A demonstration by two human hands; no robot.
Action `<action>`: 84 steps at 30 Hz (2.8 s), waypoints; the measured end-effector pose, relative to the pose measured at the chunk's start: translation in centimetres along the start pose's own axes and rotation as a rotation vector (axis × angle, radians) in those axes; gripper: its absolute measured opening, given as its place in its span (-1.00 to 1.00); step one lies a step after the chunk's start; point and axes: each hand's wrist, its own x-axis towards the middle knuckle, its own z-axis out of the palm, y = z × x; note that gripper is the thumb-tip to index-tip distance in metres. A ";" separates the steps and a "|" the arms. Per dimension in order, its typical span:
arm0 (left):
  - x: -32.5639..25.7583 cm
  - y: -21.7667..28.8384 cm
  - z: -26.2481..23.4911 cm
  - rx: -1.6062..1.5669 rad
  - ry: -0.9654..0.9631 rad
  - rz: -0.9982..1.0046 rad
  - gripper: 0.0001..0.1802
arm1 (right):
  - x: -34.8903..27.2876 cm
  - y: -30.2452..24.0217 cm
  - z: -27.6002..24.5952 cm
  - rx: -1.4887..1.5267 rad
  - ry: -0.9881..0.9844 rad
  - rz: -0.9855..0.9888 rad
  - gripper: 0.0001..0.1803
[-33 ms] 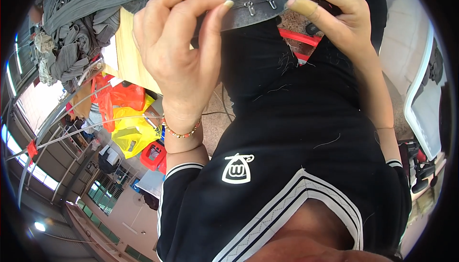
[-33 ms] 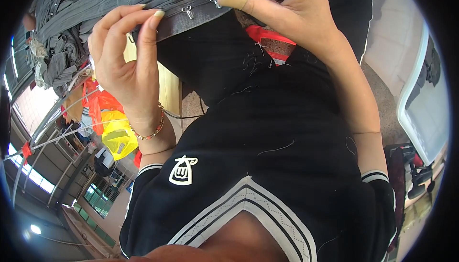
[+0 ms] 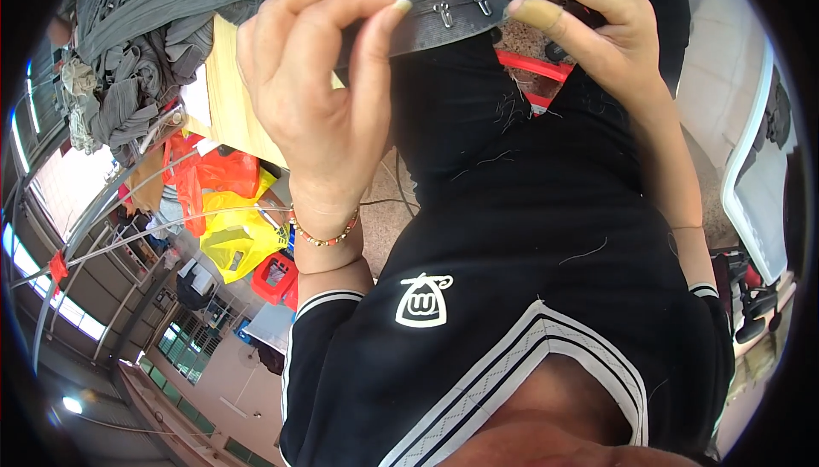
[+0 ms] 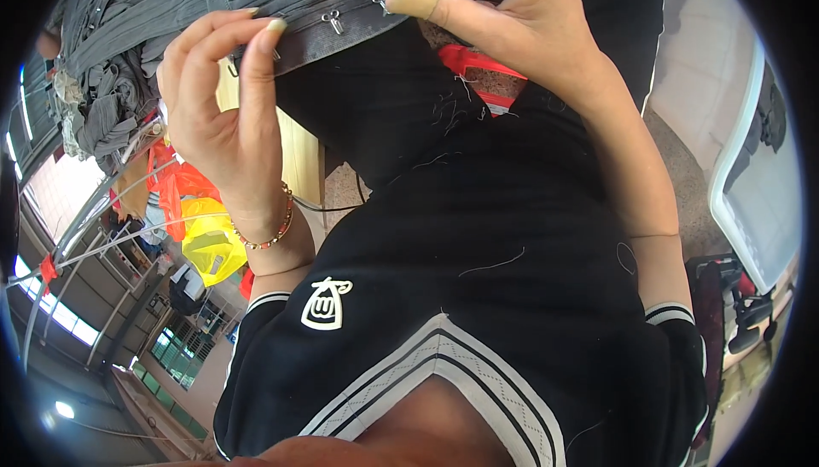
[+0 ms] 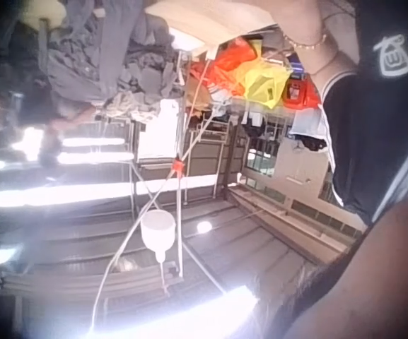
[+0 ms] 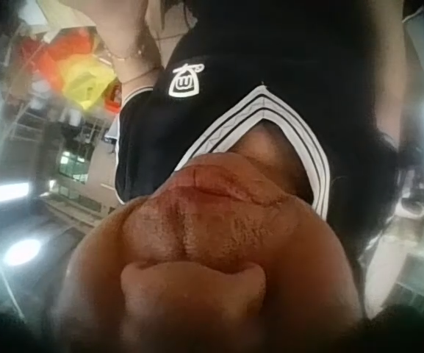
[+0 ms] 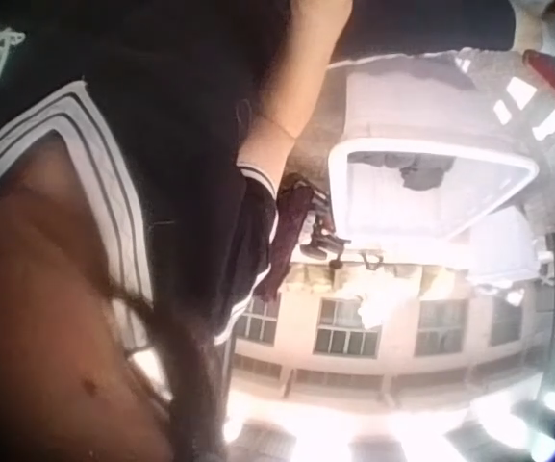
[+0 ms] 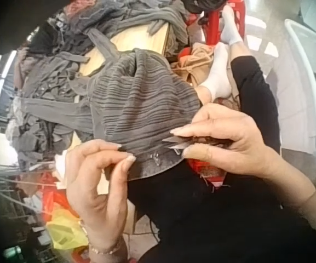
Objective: Trimming excess threads and loose ends from fabric components using small snips.
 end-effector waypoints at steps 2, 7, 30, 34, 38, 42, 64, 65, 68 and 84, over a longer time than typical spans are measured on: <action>0.0 0.0 0.0 -0.107 0.052 -0.074 -0.89 | -0.2 0.4 0.1 0.007 -0.004 0.003 -0.63; -1.1 -0.5 0.9 -0.037 0.004 -0.321 -0.72 | -0.1 0.5 0.4 0.016 0.009 -0.006 -0.61; -6.1 -6.4 2.6 -0.363 0.161 -0.592 -0.89 | 1.9 0.7 2.8 -0.046 -0.132 -0.153 -0.54; -6.7 -8.4 3.2 -0.423 0.079 -0.705 -0.86 | 2.5 -0.4 3.1 -0.085 -0.132 -0.187 -0.56; -7.0 -9.6 3.8 -0.489 0.030 -0.711 -0.86 | 2.6 -0.7 3.2 -0.102 -0.151 -0.209 -0.55; -6.2 -7.9 2.1 -0.515 0.052 -0.688 -0.84 | 2.4 -1.0 3.2 -0.126 -0.149 -0.165 -0.55; -5.4 -2.1 1.7 -0.718 0.369 -0.488 -0.89 | 5.5 -2.5 2.7 -0.347 -0.215 -0.364 -0.58; -5.7 -2.3 1.7 -0.720 0.372 -0.492 -0.89 | 5.8 -2.8 2.6 -0.376 -0.249 -0.379 -0.57; -6.0 -2.4 1.8 -0.865 0.380 -0.564 -0.88 | 6.0 -3.7 2.8 -0.476 -0.301 -0.351 -0.54; -5.5 -2.0 1.2 -1.006 0.354 -0.598 -0.86 | 7.9 -5.9 4.0 -0.638 -0.439 -0.492 -0.58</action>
